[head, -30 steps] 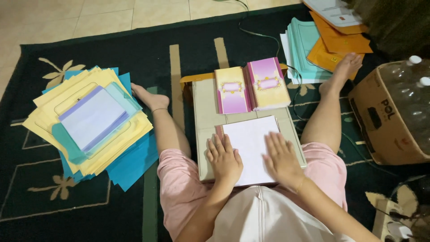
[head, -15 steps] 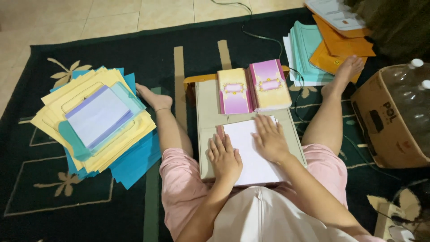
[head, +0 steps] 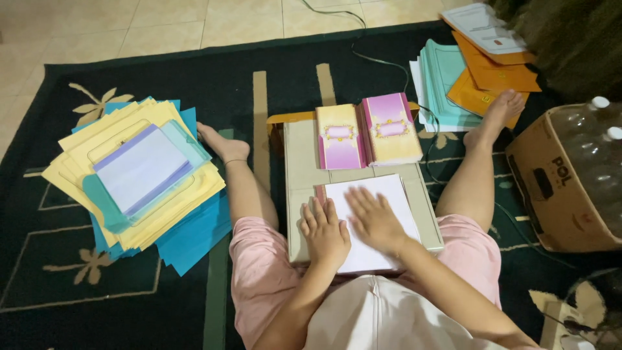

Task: Folding paper sheets and inserting them into decorative paper sleeves.

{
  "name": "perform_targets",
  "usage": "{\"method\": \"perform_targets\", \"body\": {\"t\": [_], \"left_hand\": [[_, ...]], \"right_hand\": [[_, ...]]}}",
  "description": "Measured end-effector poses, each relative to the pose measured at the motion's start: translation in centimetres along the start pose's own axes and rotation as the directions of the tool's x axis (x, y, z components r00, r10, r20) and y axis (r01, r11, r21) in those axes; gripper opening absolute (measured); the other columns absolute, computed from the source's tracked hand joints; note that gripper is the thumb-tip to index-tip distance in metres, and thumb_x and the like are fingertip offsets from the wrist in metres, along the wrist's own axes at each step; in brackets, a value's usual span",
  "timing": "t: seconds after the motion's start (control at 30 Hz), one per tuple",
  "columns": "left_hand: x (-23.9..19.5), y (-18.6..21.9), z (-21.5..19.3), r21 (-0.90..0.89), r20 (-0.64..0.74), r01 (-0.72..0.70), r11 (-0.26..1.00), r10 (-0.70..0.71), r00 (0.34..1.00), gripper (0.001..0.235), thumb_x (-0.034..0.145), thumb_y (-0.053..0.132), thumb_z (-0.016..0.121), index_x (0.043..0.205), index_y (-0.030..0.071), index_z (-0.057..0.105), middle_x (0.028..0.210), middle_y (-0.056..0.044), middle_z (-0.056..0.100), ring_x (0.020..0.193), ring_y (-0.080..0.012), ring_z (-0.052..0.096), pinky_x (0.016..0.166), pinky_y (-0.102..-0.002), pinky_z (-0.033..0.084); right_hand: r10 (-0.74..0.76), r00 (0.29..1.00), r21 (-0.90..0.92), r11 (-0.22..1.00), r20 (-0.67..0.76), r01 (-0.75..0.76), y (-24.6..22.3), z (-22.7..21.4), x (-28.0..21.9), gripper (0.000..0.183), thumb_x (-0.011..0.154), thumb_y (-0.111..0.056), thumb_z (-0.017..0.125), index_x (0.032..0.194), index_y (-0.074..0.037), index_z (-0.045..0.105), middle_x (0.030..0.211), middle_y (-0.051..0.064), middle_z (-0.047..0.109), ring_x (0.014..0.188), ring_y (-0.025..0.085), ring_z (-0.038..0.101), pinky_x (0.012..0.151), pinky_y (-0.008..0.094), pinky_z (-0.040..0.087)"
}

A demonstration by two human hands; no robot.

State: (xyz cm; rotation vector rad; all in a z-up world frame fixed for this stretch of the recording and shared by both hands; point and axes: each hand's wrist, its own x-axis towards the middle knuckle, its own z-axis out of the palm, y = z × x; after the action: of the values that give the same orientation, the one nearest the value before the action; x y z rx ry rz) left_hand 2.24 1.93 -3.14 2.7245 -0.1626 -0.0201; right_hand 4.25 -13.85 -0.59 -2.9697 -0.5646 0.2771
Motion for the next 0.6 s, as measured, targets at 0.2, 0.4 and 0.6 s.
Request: {"method": "perform_targets", "body": {"t": [0.2, 0.4, 0.6], "left_hand": [[-0.4, 0.5, -1.2, -0.042, -0.008, 0.022, 0.999, -0.022, 1.0, 0.065, 0.099, 0.032, 0.049, 0.156, 0.004, 0.035, 0.162, -0.031, 0.024, 0.15, -0.0536, 0.013, 0.11, -0.056, 0.016], [-0.2, 0.9, -1.1, -0.028, 0.013, 0.048, 0.998, -0.047, 0.999, 0.064, 0.1, 0.032, 0.046, 0.156, 0.005, 0.034, 0.163, -0.032, 0.021, 0.15, -0.0547, 0.01, 0.111, -0.058, 0.013], [0.0, 0.5, -0.5, -0.022, 0.026, 0.025, 0.999, -0.024, 0.999, 0.065, 0.1, 0.032, 0.047, 0.156, 0.004, 0.033, 0.163, -0.033, 0.02, 0.15, -0.056, 0.008, 0.111, -0.059, 0.011]], "right_hand": [[0.253, 0.962, 0.074, 0.966, -0.099, -0.246, 3.1, -0.9, 0.1, 0.069, 0.106, -0.053, 0.016, 0.164, -0.015, 0.025, 0.171, 0.01, 0.024, 0.158, 0.028, 0.017, 0.122, 0.053, 0.016], [0.131, 0.991, 0.007, 0.991, 0.026, -0.132, 0.8, -0.8, -7.1, 0.067, 0.107, -0.046, 0.027, 0.164, -0.012, 0.021, 0.17, 0.014, 0.018, 0.158, 0.03, 0.014, 0.121, 0.05, 0.016], [-0.108, 0.993, -0.024, 0.994, 0.051, 0.109, -0.5, -0.9, -3.4, 0.067, 0.107, -0.051, 0.019, 0.164, -0.016, 0.018, 0.169, 0.013, 0.021, 0.157, 0.03, 0.016, 0.12, 0.053, 0.013]]}}
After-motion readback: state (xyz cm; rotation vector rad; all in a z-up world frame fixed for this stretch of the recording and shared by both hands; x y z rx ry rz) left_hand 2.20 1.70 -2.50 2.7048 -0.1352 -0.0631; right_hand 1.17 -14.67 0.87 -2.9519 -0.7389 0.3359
